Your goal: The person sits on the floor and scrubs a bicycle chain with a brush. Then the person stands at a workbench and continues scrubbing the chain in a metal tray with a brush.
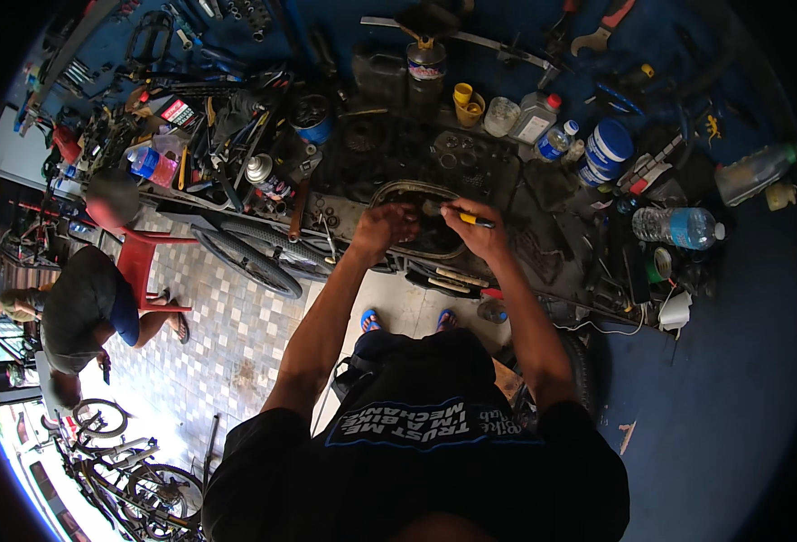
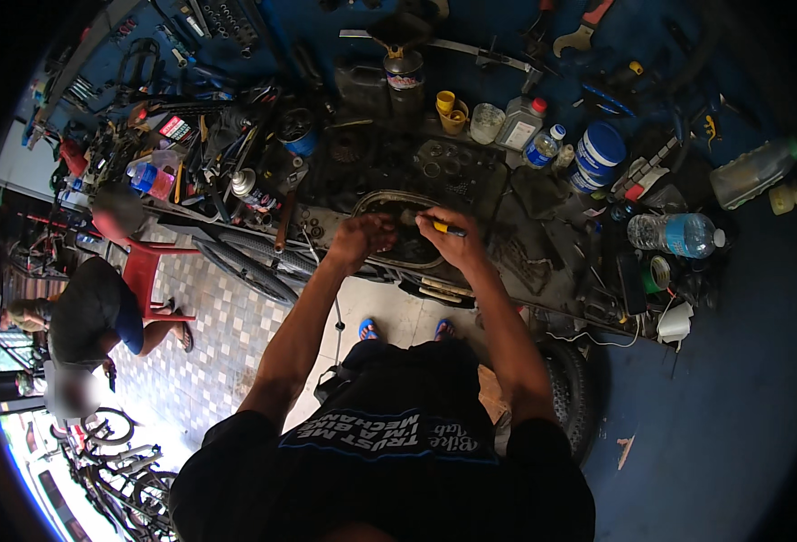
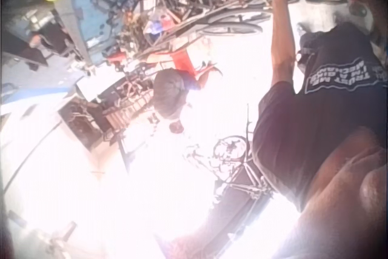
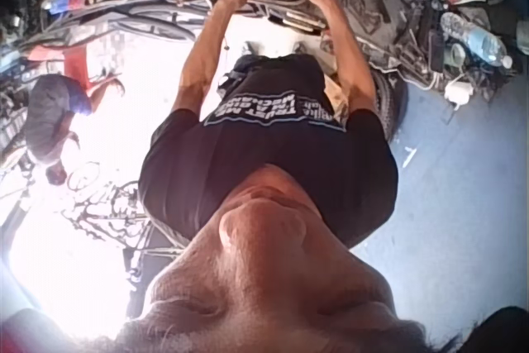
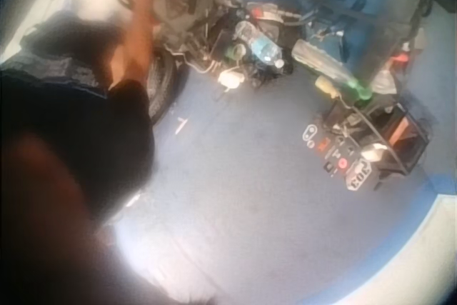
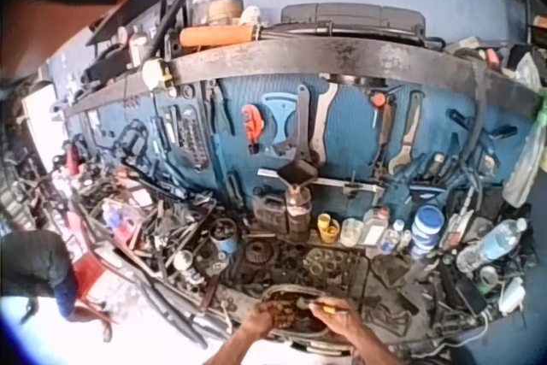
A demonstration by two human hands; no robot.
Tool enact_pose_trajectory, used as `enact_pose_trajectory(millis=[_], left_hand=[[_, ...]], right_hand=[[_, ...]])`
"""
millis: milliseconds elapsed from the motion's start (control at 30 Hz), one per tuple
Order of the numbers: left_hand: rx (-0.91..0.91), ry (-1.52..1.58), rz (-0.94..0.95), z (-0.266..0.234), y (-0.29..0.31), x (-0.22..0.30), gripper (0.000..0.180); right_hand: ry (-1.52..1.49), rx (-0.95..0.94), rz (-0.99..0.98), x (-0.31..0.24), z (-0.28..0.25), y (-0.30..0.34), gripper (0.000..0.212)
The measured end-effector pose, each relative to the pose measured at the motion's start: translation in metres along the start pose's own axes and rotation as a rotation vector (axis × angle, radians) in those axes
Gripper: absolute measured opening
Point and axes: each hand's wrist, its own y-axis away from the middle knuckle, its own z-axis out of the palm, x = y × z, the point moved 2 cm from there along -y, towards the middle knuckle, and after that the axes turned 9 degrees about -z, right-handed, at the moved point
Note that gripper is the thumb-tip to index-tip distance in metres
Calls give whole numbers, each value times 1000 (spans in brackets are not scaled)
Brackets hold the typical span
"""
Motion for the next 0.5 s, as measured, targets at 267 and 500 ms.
enact_pose_trajectory(millis=[267,500], left_hand=[[53,-252,208,1,-2,-2,44],[207,-503,392,12,-1,-1,38]], right_hand=[[-137,49,272,-30,12,3,30],[151,132,28,-21,18,4,26]])
